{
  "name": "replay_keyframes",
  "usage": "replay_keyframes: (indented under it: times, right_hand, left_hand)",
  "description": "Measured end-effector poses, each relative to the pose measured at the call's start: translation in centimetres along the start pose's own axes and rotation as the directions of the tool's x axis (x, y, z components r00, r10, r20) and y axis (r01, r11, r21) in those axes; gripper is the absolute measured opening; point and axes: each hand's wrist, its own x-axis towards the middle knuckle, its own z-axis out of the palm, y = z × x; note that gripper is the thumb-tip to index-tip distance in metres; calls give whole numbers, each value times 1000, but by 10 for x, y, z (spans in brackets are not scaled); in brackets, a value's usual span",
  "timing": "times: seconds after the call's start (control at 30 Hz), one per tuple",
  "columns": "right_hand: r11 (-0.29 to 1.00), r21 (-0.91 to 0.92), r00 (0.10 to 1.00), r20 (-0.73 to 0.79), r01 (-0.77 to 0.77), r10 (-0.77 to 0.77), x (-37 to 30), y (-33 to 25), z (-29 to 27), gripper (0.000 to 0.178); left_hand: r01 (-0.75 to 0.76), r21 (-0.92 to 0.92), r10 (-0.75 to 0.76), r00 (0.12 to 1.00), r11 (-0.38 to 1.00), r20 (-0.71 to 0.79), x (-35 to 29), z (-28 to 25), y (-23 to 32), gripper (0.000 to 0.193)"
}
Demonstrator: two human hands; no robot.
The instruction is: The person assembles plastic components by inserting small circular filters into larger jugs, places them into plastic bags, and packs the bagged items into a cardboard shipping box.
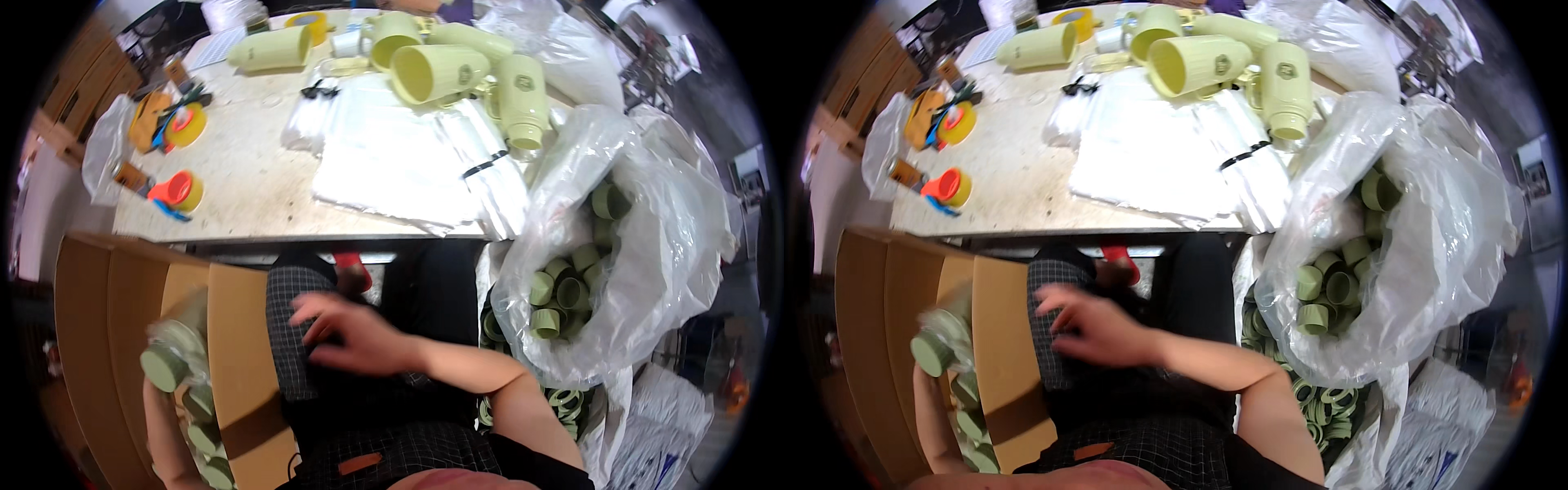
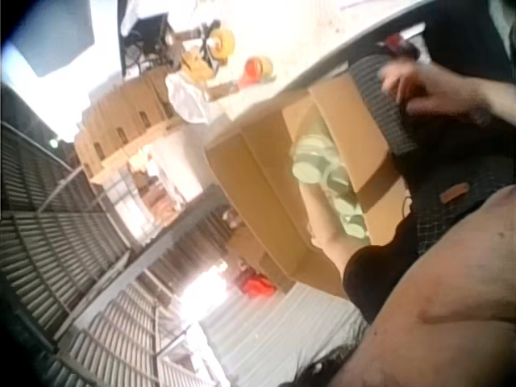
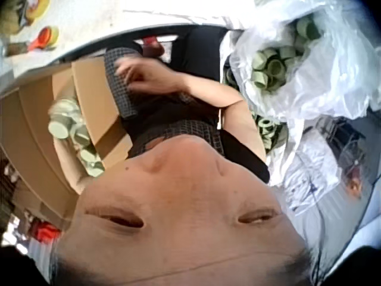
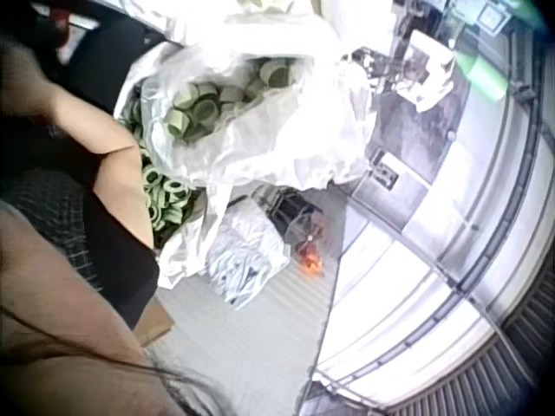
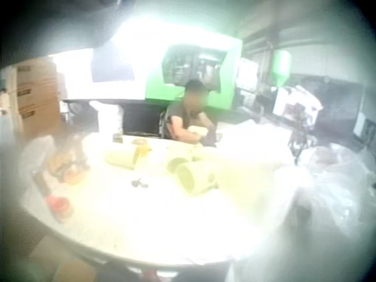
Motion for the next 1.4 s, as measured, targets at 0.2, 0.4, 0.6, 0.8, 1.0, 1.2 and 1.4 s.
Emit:
replay_keyframes:
  times: [0.2, 0.4, 0.6, 0.8, 1.0, 1.2, 1.4]
  right_hand:
    - [827, -263, 480, -877, -497, 10, -43, 38, -198, 75]
    - [158, -368, 277, -867, -916, -414, -9, 103, -374, 102]
    - [636, -240, 210, -970, -733, -124, -83, 68, -384, 89]
    - [952, 210, 582, -755, -223, 302, -192, 19, -200, 64]
    - [754, 90, 672, -394, -651, 627, -255, -20, -88, 59]
    - [1, 65, -65, -998, -998, -17, -359, 66, -166, 76]
    - [-184, 100, -159, -925, -978, 346, -372, 54, -179, 85]
  left_hand:
    - [202, -61, -190, 968, 977, 164, 107, -40, -43, 52]
    - [138, -41, -118, 937, 990, 329, 172, -81, -56, 51]
    - [86, 582, -190, 975, 809, 119, 153, -50, 7, 59]
    - [-636, 608, 833, 548, 476, -78, 3, 53, 148, 43]
    - [-333, 102, 169, 692, 937, 702, -213, 248, 106, 45]
    - [185, -88, -77, 732, 979, 677, -232, 236, 90, 40]
    - [243, -246, -45, 791, 938, 611, -213, 252, 90, 39]
